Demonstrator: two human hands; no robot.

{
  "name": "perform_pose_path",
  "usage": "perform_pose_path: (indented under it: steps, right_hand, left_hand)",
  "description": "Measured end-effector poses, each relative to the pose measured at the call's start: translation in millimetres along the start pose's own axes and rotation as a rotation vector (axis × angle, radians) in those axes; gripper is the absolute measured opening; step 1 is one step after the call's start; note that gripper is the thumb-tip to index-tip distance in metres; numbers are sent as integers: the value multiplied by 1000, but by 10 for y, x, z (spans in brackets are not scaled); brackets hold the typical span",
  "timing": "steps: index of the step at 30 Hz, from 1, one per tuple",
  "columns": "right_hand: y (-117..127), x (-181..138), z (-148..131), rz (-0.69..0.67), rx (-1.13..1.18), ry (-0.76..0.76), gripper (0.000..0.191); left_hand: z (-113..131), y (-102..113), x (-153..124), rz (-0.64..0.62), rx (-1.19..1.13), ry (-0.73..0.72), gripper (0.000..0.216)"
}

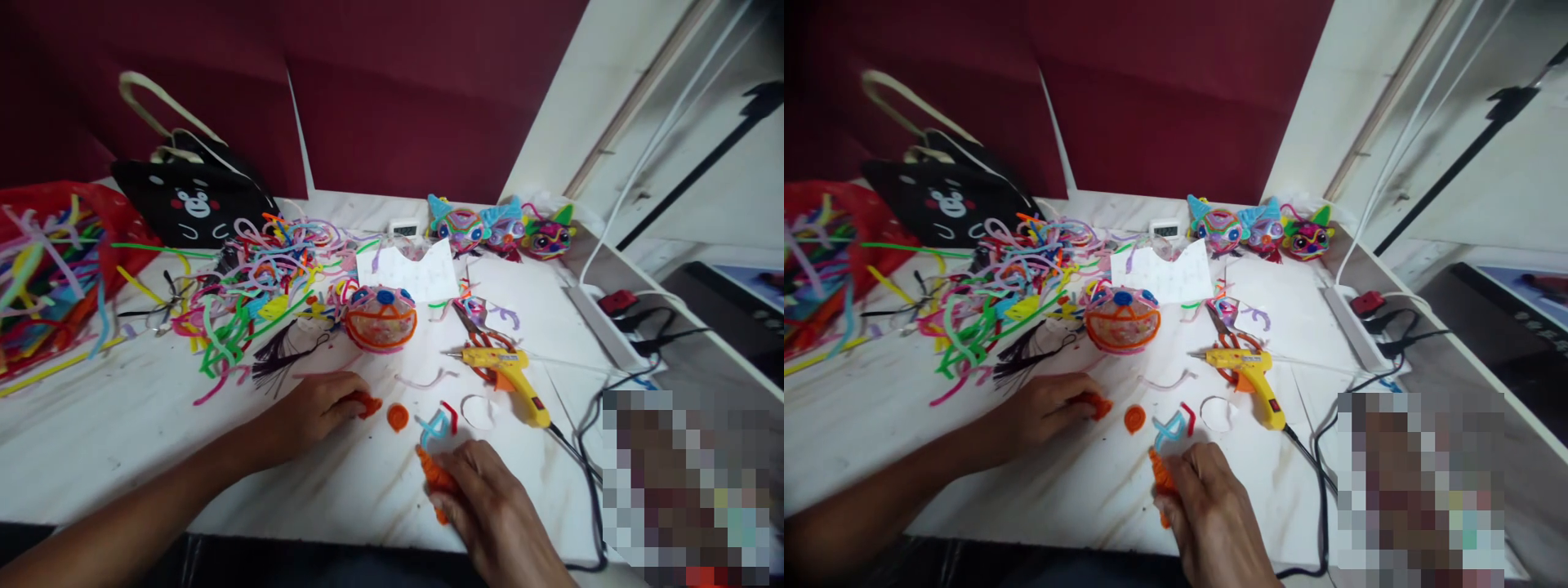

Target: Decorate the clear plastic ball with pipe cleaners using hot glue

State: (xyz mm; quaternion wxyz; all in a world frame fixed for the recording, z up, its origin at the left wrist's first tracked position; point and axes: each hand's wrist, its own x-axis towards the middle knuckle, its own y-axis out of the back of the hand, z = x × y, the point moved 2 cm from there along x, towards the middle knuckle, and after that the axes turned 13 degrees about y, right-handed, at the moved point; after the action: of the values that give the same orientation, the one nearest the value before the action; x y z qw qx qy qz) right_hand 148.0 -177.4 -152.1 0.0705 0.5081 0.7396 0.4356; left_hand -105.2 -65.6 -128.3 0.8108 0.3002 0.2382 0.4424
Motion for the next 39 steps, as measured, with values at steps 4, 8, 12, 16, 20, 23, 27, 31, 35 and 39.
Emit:
perform_pose_path:
  steps: [4, 8, 12, 16, 20, 23, 27, 31, 35, 39]
  right_hand:
    - [7, 3, 43, -59, 306, -246, 11]
    - [76, 84, 17, -65, 498, -417, 11]
    - [268, 282, -52, 49, 614, -359, 22]
    - [449, 540, -58, 209, 704, -300, 35]
    - [530, 756, -8, 278, 717, -247, 40]
    - [522, 847, 52, 266, 731, -270, 44]
    - [455, 924, 112, 236, 737, -293, 48]
    - [380, 992, 129, 282, 707, -276, 51]
    - [311, 1010, 141, 335, 681, -265, 49]
    - [227, 971, 184, 372, 684, -291, 45]
  left_hand:
    - [139, 88, 73, -24, -65, 7, 13]
    - [253, 126, 156, -48, -239, 142, 14]
    - [367, 143, 245, -43, -332, 97, 12]
    - [468, 152, 300, -39, -421, 2, 19]
    - [480, 152, 286, -21, -482, -19, 23]
    - [400, 133, 241, -9, -519, 29, 29]
    - [275, 86, 183, 8, -614, 111, 37]
    - [216, 26, 164, 22, -753, 154, 44]
    - [181, -43, 160, 4, -843, 207, 46]
    - [157, -91, 139, -28, -811, 226, 40]
